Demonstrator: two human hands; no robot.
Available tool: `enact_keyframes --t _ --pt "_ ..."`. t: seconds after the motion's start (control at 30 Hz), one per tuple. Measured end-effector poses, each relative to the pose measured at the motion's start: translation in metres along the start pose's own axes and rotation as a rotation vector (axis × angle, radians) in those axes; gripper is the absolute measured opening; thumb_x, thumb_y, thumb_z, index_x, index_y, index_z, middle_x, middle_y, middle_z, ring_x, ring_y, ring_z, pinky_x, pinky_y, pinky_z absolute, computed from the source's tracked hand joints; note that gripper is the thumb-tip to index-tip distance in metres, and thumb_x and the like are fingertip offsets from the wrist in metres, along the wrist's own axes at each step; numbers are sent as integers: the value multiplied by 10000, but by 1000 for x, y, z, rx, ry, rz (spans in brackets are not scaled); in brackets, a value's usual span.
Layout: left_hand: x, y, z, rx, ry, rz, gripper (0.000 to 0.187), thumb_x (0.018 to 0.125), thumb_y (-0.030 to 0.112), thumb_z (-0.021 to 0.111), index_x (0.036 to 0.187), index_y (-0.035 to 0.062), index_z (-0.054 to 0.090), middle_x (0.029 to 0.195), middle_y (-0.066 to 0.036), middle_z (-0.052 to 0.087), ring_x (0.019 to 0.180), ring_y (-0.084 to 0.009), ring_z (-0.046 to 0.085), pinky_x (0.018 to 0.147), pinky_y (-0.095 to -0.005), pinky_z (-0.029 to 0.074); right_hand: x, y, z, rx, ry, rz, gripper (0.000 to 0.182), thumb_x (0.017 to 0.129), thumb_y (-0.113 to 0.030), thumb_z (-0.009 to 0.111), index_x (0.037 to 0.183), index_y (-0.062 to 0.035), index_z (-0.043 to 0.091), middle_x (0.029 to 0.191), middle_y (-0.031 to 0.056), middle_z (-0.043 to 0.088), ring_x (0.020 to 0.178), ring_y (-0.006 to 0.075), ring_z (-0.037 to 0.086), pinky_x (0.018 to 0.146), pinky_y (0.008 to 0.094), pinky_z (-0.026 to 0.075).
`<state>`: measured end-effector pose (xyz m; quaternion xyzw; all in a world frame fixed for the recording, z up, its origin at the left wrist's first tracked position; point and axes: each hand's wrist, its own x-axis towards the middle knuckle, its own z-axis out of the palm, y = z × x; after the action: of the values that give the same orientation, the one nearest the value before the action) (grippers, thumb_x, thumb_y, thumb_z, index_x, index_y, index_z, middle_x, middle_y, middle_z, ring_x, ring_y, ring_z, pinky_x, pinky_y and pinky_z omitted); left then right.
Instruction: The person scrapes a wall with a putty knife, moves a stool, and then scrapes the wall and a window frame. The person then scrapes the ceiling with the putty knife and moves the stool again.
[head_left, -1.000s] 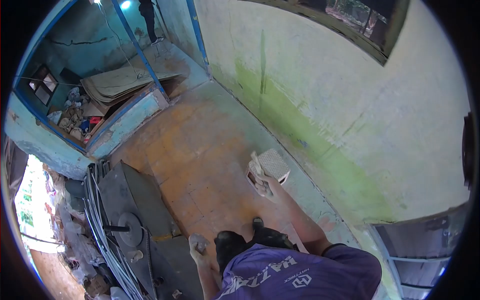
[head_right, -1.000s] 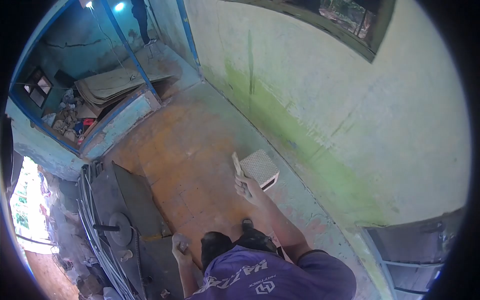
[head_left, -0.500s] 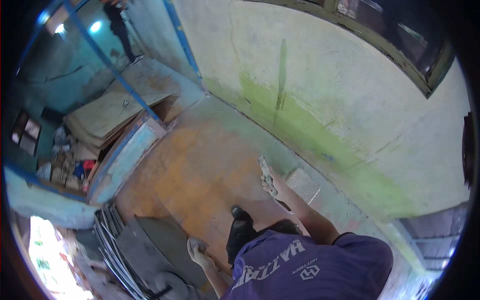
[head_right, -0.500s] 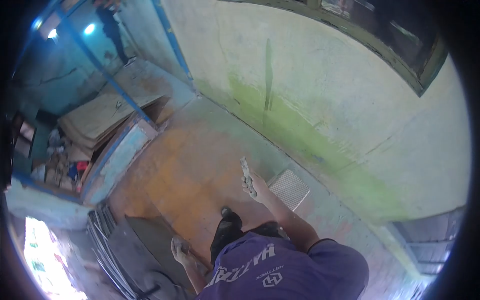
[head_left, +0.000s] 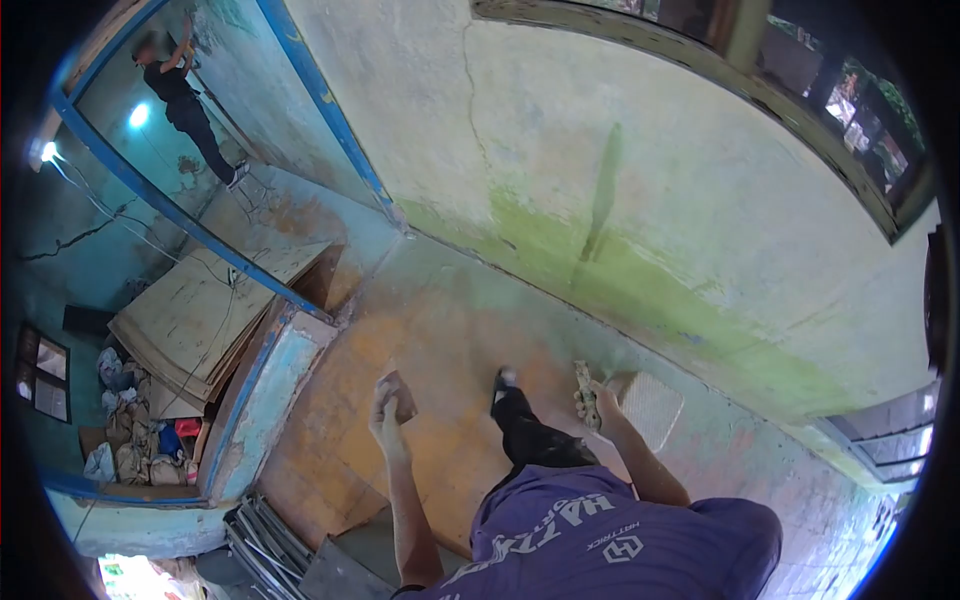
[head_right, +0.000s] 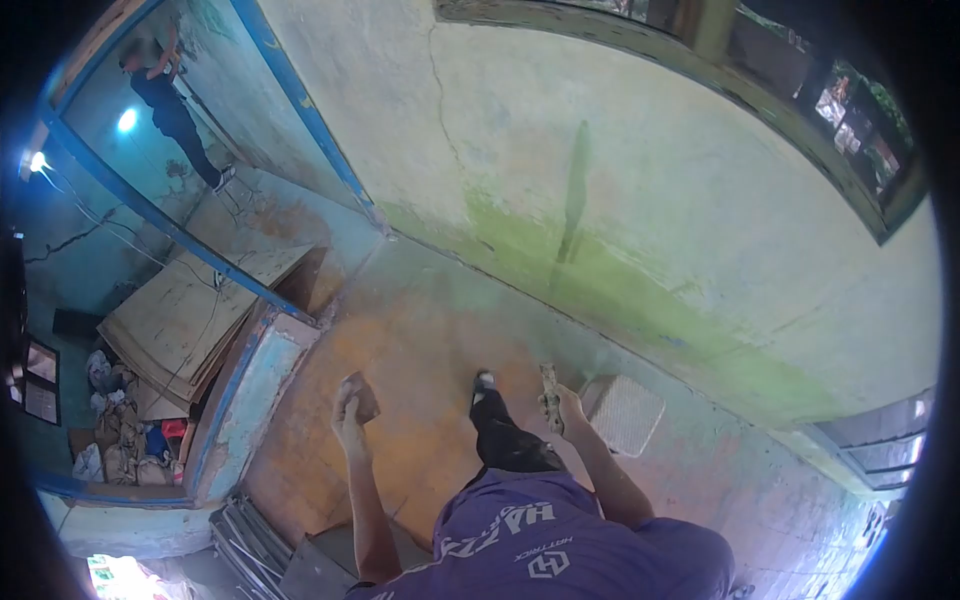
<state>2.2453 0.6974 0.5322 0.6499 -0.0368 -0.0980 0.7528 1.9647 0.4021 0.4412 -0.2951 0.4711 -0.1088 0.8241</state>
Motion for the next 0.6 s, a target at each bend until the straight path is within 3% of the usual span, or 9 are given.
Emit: enact_keyframes --t 0.07,0.13,0.17,0.27,0.4,0.5,0.6 --pt "40 -25 21 -18 -72 -10 261 923 94 582 1163 28 659 1161 -54 657 1073 -142 589 871 -273 480 36 -8 20 -78 38 -38 209 961 -293 486 993 -97 553 754 41 603 539 141 551 454 283 468" --pt "57 -9 51 -87 -188 -52 273 922 96 576 1175 28 652 1155 -59 655 1078 -148 586 892 -281 470 71 -23 46 -205 52 -124 207 945 -300 523 976 -99 564 750 34 605 542 134 549 455 279 462" --pt "70 -4 70 -127 -251 -69 278 922 96 574 1182 28 648 1153 -62 654 1081 -152 585 902 -285 465 85 -40 66 -166 64 -118 197 945 -264 521 1042 -101 569 761 39 605 543 132 545 462 274 461" --pt "115 -43 81 133 -195 -130 302 906 82 572 1194 5 626 1166 -75 639 1087 -174 582 940 -303 449 109 -77 137 -121 88 -89 297 939 -205 531 1221 -120 569 795 39 600 545 125 527 483 260 454" --pt "177 -22 113 287 -370 -34 308 890 33 564 1192 -14 609 1246 -104 605 1154 -204 551 998 -329 421 177 -122 195 -113 22 -148 420 936 -281 582 1345 -188 545 819 -4 571 543 104 475 496 260 429" --pt "260 -39 129 399 -529 90 303 903 32 562 1200 -13 603 1271 -111 595 1185 -215 539 1020 -340 406 208 -158 238 26 68 -149 385 947 -341 580 1290 -166 572 786 1 571 565 110 508 501 277 438" --pt "365 -27 183 250 -754 241 364 918 33 559 1279 -11 539 1339 -123 548 1224 -228 521 1036 -351 392 239 -185 265 190 108 -112 352 961 -336 560 1257 -147 574 771 6 581 585 119 536 508 285 449"
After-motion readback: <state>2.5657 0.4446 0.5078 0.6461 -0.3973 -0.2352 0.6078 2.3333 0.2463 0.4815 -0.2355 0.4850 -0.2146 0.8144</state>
